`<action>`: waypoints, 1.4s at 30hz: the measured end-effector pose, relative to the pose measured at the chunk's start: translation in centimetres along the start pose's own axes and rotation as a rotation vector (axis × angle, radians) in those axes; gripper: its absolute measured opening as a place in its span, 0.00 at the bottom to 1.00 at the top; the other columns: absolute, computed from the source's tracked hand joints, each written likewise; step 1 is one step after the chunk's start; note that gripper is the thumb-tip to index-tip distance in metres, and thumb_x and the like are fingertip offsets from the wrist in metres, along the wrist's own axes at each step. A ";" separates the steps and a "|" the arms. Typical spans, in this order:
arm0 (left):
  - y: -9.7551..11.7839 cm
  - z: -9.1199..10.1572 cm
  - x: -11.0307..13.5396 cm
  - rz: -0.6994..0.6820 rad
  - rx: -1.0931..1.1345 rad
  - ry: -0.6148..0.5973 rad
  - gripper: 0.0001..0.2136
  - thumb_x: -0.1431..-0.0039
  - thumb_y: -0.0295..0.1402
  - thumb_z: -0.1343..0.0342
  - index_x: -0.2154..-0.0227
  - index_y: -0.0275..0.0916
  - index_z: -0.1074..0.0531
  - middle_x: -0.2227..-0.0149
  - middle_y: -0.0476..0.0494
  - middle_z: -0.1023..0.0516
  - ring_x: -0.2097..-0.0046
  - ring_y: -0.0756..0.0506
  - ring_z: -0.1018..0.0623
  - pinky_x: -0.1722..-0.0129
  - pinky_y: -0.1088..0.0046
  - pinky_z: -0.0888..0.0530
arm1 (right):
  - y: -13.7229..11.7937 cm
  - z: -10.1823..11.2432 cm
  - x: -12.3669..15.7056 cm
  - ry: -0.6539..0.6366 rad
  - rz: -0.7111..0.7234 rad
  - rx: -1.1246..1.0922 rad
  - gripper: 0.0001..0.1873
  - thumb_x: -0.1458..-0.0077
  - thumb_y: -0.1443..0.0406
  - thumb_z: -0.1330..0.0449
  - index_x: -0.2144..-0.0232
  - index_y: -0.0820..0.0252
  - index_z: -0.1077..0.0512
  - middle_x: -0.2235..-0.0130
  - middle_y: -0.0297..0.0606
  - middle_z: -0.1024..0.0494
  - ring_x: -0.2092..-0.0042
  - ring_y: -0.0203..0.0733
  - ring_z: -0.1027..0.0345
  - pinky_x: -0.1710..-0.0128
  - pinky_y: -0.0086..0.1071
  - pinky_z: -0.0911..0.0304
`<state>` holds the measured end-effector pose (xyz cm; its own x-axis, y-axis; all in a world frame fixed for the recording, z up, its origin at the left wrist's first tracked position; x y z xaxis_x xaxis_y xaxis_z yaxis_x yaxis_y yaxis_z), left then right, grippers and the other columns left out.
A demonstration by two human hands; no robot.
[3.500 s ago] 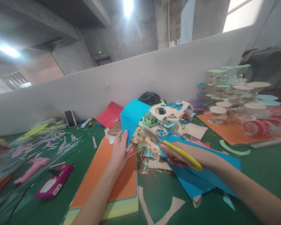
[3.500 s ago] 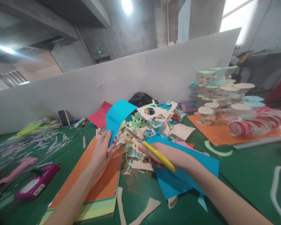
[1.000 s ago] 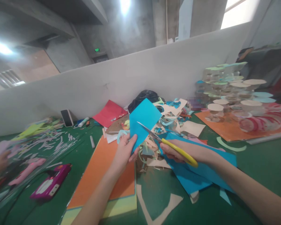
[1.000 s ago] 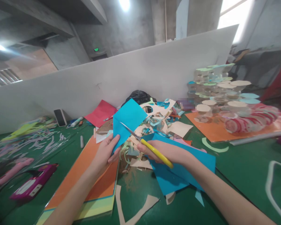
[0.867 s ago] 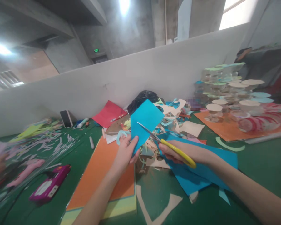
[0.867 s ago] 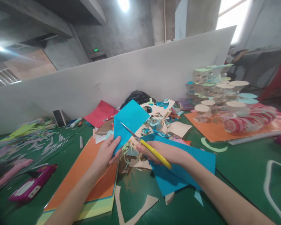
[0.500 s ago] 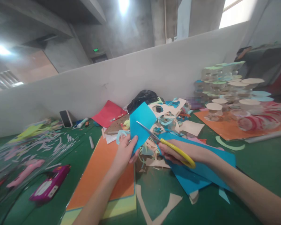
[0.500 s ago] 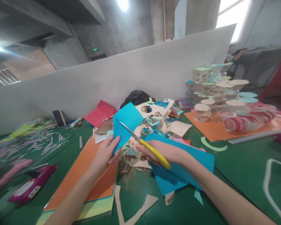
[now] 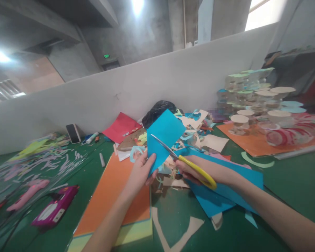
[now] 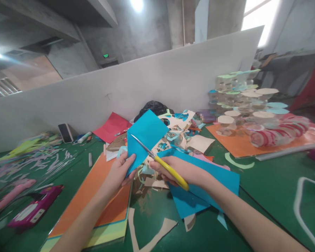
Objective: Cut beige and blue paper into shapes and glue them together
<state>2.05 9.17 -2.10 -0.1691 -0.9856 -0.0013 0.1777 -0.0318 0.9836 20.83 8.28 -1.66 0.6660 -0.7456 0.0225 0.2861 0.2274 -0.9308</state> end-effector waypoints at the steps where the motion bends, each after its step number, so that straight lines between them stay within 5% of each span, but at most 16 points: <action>1: -0.1 0.0 0.0 0.006 0.002 0.000 0.14 0.40 0.47 0.48 0.67 0.42 0.41 0.88 0.61 0.35 0.91 0.57 0.46 0.91 0.85 0.47 | -0.2 0.0 0.0 -0.007 0.017 0.010 0.27 0.37 0.44 0.55 0.77 0.56 0.41 0.83 0.27 0.39 0.80 0.34 0.45 0.76 0.30 0.46; 8: -0.9 -0.5 0.1 0.050 -0.073 -0.098 0.18 0.42 0.51 0.48 0.69 0.41 0.38 0.88 0.59 0.35 0.90 0.57 0.43 0.91 0.84 0.46 | -0.4 -0.3 0.1 0.005 -0.045 -0.029 0.23 0.37 0.47 0.53 0.76 0.54 0.41 0.77 0.28 0.40 0.77 0.36 0.44 0.74 0.33 0.43; 17: -0.9 -0.4 0.0 0.021 -0.067 -0.099 0.17 0.41 0.50 0.48 0.69 0.40 0.38 0.87 0.59 0.33 0.91 0.57 0.44 0.92 0.85 0.47 | 0.2 -0.3 -0.1 0.089 -0.075 0.031 0.34 0.38 0.44 0.56 0.89 0.54 0.43 0.88 0.32 0.39 0.82 0.36 0.41 0.73 0.33 0.38; 26: -1.2 -0.5 -0.1 0.005 0.074 -0.132 0.19 0.44 0.44 0.40 0.58 0.43 0.42 0.82 0.59 0.28 0.89 0.54 0.34 0.89 0.81 0.37 | 1.6 0.0 -1.2 0.230 -0.251 -0.067 0.34 0.42 0.38 0.55 0.86 0.57 0.41 0.87 0.30 0.37 0.86 0.33 0.42 0.83 0.28 0.43; 32: -0.9 -1.4 0.4 0.058 0.117 -0.216 0.26 0.45 0.45 0.40 0.49 0.42 0.44 0.83 0.59 0.30 0.87 0.51 0.33 0.87 0.79 0.35 | 0.8 1.4 -1.4 0.456 -0.179 -0.089 0.21 0.46 0.47 0.41 0.74 0.58 0.32 0.87 0.24 0.40 0.86 0.31 0.47 0.85 0.27 0.47; 39: -0.9 -2.6 1.8 0.144 0.045 -0.447 0.24 0.44 0.48 0.43 0.48 0.45 0.36 0.73 0.51 0.25 0.81 0.51 0.28 0.81 0.76 0.32 | 0.5 1.7 -1.4 0.504 -0.175 -0.062 0.16 0.47 0.58 0.40 0.77 0.55 0.42 0.87 0.23 0.39 0.84 0.32 0.42 0.82 0.26 0.45; 42: -1.2 -2.2 1.8 0.129 -0.038 -0.375 0.19 0.43 0.50 0.44 0.55 0.44 0.28 0.68 0.46 0.22 0.69 0.46 0.21 0.69 0.71 0.25 | -0.1 1.7 -1.3 0.532 -0.192 -0.056 0.12 0.49 0.65 0.42 0.78 0.55 0.42 0.87 0.23 0.39 0.84 0.32 0.43 0.81 0.25 0.45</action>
<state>3.70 7.03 -3.68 -0.4838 -0.8533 0.1944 0.2550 0.0751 0.9640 21.16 10.31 -1.01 0.1629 -0.9864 0.0199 0.3212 0.0339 -0.9464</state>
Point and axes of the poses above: each hand's wrist, its own x-axis away from the middle knuckle, its own z-axis out of the back of the hand, y = z × x, the point moved 4 cm from there along -x, towards the middle knuckle
